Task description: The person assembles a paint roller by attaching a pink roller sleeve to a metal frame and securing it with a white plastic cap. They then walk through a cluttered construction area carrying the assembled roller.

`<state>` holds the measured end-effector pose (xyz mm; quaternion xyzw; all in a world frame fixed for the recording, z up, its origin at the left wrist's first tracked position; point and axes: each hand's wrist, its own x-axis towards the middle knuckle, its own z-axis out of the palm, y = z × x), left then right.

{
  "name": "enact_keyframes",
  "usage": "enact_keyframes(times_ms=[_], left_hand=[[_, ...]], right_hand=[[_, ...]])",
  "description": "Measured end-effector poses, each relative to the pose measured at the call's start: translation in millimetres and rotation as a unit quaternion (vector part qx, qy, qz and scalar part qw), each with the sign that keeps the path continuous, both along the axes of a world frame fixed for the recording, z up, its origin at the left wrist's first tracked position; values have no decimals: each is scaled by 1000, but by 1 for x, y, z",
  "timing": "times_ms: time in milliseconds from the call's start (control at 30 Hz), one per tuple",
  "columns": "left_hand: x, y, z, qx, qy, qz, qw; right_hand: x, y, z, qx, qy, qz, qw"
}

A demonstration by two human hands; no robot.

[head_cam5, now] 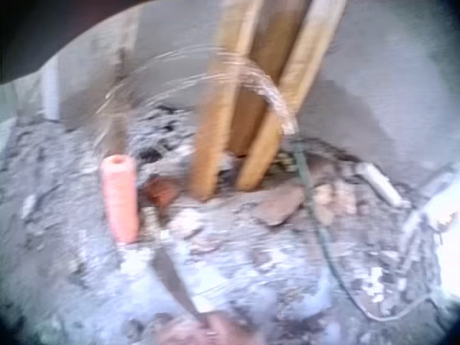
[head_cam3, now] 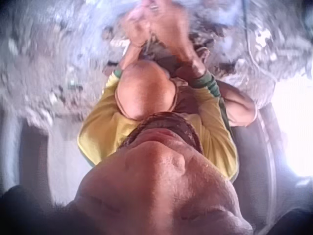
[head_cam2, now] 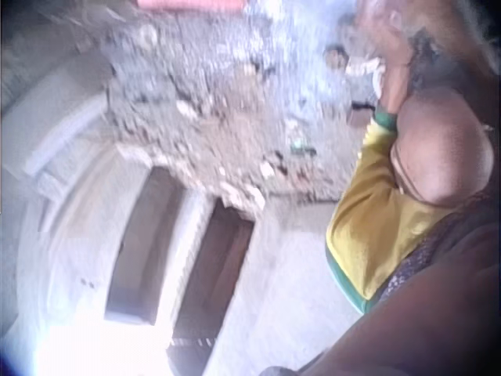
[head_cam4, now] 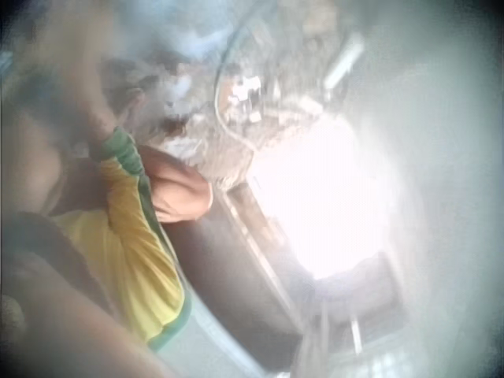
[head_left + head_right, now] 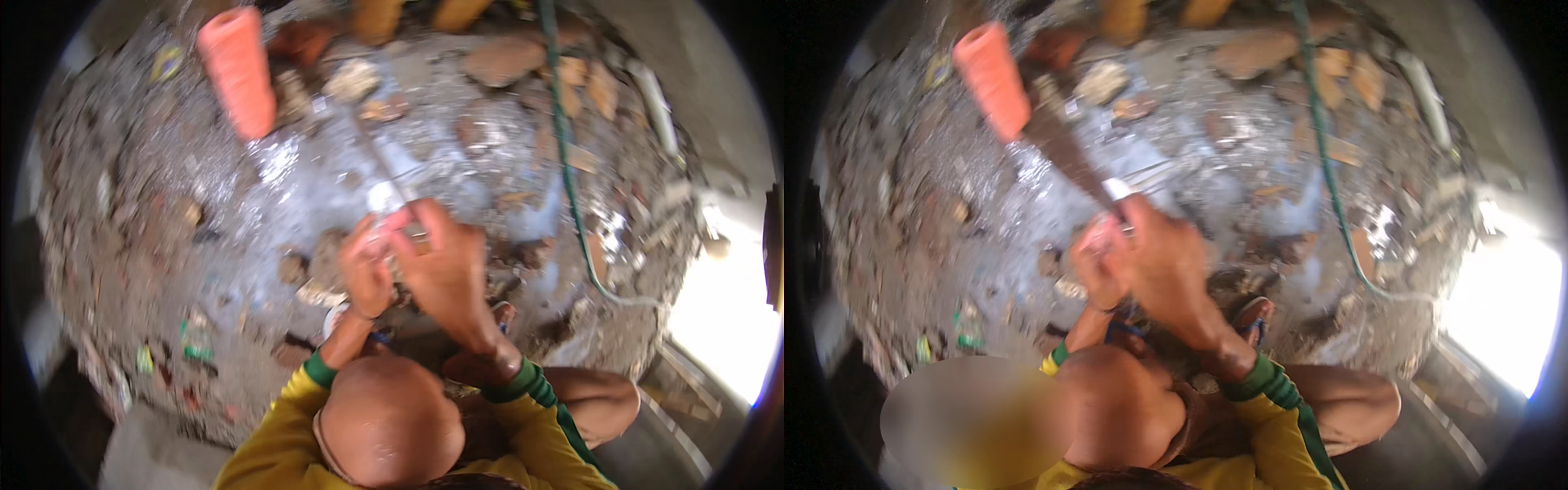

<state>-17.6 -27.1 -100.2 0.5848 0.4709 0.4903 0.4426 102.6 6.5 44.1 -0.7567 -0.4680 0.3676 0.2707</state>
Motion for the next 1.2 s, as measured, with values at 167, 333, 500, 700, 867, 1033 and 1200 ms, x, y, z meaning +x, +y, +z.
enact_keyframes(times_ms=[167, 333, 500, 700, 867, 1033, 1200], left_hand=[[15, 17, 48, -340, -497, 18, 798], [10, 29, 68, -202, -236, 90, 946], [9, 28, 72, -209, -255, 43, 943], [12, 34, 72, -254, -360, 13, 898], [15, 22, 78, -228, -293, 15, 928], [6, 36, 83, -251, -357, 10, 900], [3, 52, 93, -302, -425, 28, 853]], right_hand=[[-3, 5, -6, 16, 2, 41, 999], [-12, 6, -10, 120, 79, -22, 989], [-6, 6, 3, 161, 59, 0, 985], [-1, 12, 2, 118, -99, 73, 985], [72, 39, 9, 177, -102, -124, 971], [75, 28, 13, 113, 16, -133, 985], [61, 7, -4, 103, 146, -136, 974]])
